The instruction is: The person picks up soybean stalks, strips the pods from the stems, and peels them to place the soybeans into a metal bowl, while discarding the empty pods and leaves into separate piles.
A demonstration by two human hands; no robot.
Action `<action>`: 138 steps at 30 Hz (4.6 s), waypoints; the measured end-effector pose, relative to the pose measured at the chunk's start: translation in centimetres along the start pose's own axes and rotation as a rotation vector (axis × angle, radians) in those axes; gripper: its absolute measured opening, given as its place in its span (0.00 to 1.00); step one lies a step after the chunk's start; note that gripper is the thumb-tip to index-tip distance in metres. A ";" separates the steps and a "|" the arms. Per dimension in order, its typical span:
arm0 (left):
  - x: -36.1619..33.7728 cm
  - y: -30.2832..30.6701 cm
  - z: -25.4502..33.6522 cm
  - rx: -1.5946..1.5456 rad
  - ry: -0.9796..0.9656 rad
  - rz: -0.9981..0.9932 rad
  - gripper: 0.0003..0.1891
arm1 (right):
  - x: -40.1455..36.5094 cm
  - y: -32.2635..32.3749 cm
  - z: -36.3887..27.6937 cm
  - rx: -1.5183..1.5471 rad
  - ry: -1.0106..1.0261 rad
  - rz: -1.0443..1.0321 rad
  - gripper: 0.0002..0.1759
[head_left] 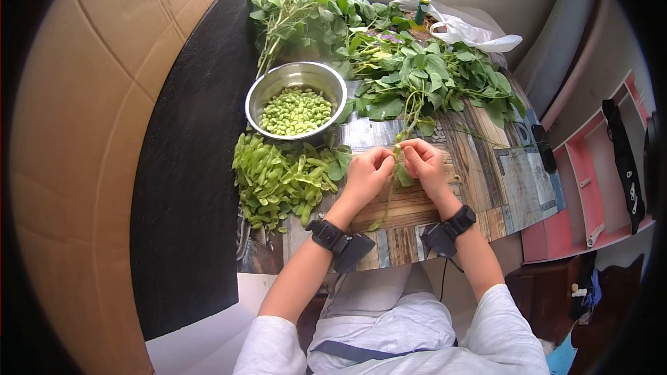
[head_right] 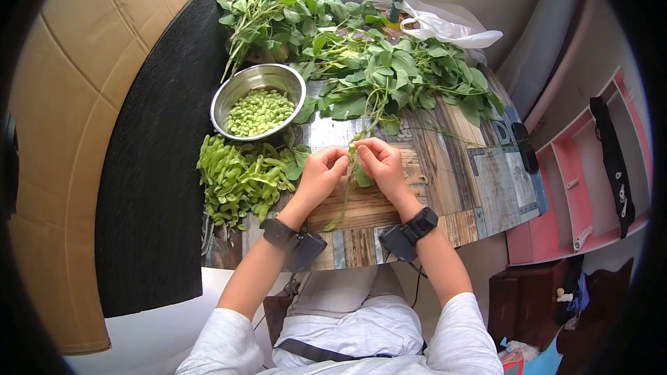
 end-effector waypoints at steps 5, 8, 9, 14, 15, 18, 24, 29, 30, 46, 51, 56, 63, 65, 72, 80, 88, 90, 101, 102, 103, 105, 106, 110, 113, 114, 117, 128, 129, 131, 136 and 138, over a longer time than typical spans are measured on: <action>0.0 -0.3 1.0 0.051 -0.088 -0.052 0.07 | -0.2 0.1 -0.6 -0.178 0.053 0.061 0.10; -0.1 -0.3 0.9 0.021 -0.059 -0.040 0.07 | -0.5 0.1 -1.3 -0.220 0.167 0.155 0.08; -0.1 -0.3 0.9 0.021 -0.058 -0.042 0.07 | -0.5 0.1 -1.3 -0.275 0.168 0.133 0.08; 0.1 0.2 2.2 0.123 -0.199 -0.012 0.09 | -0.3 0.0 -0.6 -0.278 0.125 0.073 0.08; 0.1 0.3 2.3 0.124 -0.196 -0.016 0.09 | -0.3 0.1 -0.5 -0.282 0.101 0.058 0.08; 0.2 0.2 2.5 0.129 -0.192 -0.064 0.10 | -0.5 0.0 -0.7 -0.269 0.068 0.043 0.09; 0.2 0.1 2.3 0.160 -0.211 -0.073 0.09 | -0.3 -0.4 -0.5 -0.143 0.039 -0.018 0.08; 0.2 0.2 1.5 0.154 -0.184 -0.091 0.09 | -0.2 0.0 -0.4 -0.189 0.118 0.025 0.07; 0.2 0.1 1.7 0.156 -0.182 -0.096 0.09 | -0.2 0.1 -0.5 -0.271 0.116 0.021 0.06; 0.1 0.3 1.7 0.040 -0.103 -0.047 0.09 | -0.3 0.4 -0.6 -0.290 0.125 0.135 0.09; 0.2 0.5 1.2 0.037 -0.063 0.007 0.10 | -0.1 1.3 -0.5 -0.009 0.050 0.143 0.09; 0.3 1.0 1.8 0.152 -0.151 0.041 0.09 | 0.3 2.1 -0.7 -0.009 -0.058 0.165 0.10; 0.3 0.9 2.4 0.158 -0.223 0.057 0.10 | 2.4 -3.9 -10.8 -0.398 0.195 0.063 0.12; 0.2 0.9 2.4 0.166 -0.194 0.044 0.10 | 4.7 -6.7 -12.7 -0.516 0.337 0.047 0.10; 0.2 1.2 2.5 0.300 -0.327 0.062 0.08 | 12.0 -16.5 -9.4 -0.873 0.398 -0.270 0.21; 0.2 0.9 1.6 0.153 -0.208 0.019 0.06 | 10.2 -13.5 -9.7 -0.787 0.446 -0.234 0.16; 0.5 1.3 2.2 0.173 -0.240 0.064 0.09 | 0.2 -3.9 -6.4 -0.890 0.384 -0.208 0.12; 0.3 0.5 2.1 0.110 -0.195 0.009 0.08 | -1.4 -1.9 -5.3 -0.894 0.251 -0.036 0.12; 0.2 0.3 1.9 -0.076 -0.120 -0.143 0.05 | -2.8 -0.5 -4.2 -0.585 0.178 0.034 0.08; 0.2 0.2 2.1 -0.078 -0.131 -0.156 0.05 | -3.0 -0.6 -4.3 -0.715 0.191 0.014 0.09; 0.2 0.0 2.3 -0.078 -0.126 -0.163 0.05 | -3.3 -0.5 -4.2 -0.759 0.200 0.030 0.08; 0.0 -0.1 2.6 -0.185 -0.049 -0.153 0.08 | -4.2 -0.6 -3.9 -0.790 0.249 0.023 0.07; 0.0 -0.1 2.4 -0.183 -0.044 -0.157 0.08 | -4.7 -0.8 -3.9 -0.826 0.303 0.011 0.06; -0.5 -0.8 2.2 -0.034 -0.012 -0.312 0.12 | -6.9 0.1 -3.7 -0.906 0.306 0.007 0.05; -0.5 -0.9 2.2 0.079 0.032 -0.366 0.10 | -7.7 1.3 -3.8 -0.878 0.308 -0.009 0.04; -0.3 -0.6 2.3 0.169 -0.027 -0.286 0.10 | -7.8 1.7 -3.8 -0.877 0.305 -0.010 0.04; 0.0 0.1 2.3 0.303 -0.076 -0.165 0.11 | -8.0 3.0 -4.1 -0.875 0.281 0.032 0.05; 0.2 1.9 1.4 0.624 -0.122 0.071 0.11 | -5.6 7.6 -5.8 -1.055 0.161 0.250 0.04; 0.2 1.9 1.5 0.622 -0.121 0.071 0.11 | -4.6 8.2 -5.8 -1.044 0.113 0.272 0.04; 0.2 2.0 1.4 0.597 -0.065 0.085 0.11 | -2.6 9.3 -5.5 -1.056 0.102 0.301 0.04; 0.1 2.1 1.1 0.585 -0.085 0.106 0.11 | 2.1 10.3 -4.1 -1.142 0.167 0.343 0.05; 0.1 2.0 1.1 0.578 -0.079 0.109 0.11 | 3.1 10.1 -3.4 -1.151 0.209 0.339 0.05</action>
Point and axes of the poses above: each hand's wrist, its own x-axis towards the middle knuckle, its own y-axis out of the back of the hand, z = x × y, the point moved 5 cm from there along x, towards the middle knuckle, and after that the axes turned 13 degrees about -y, right-handed, at the moved point
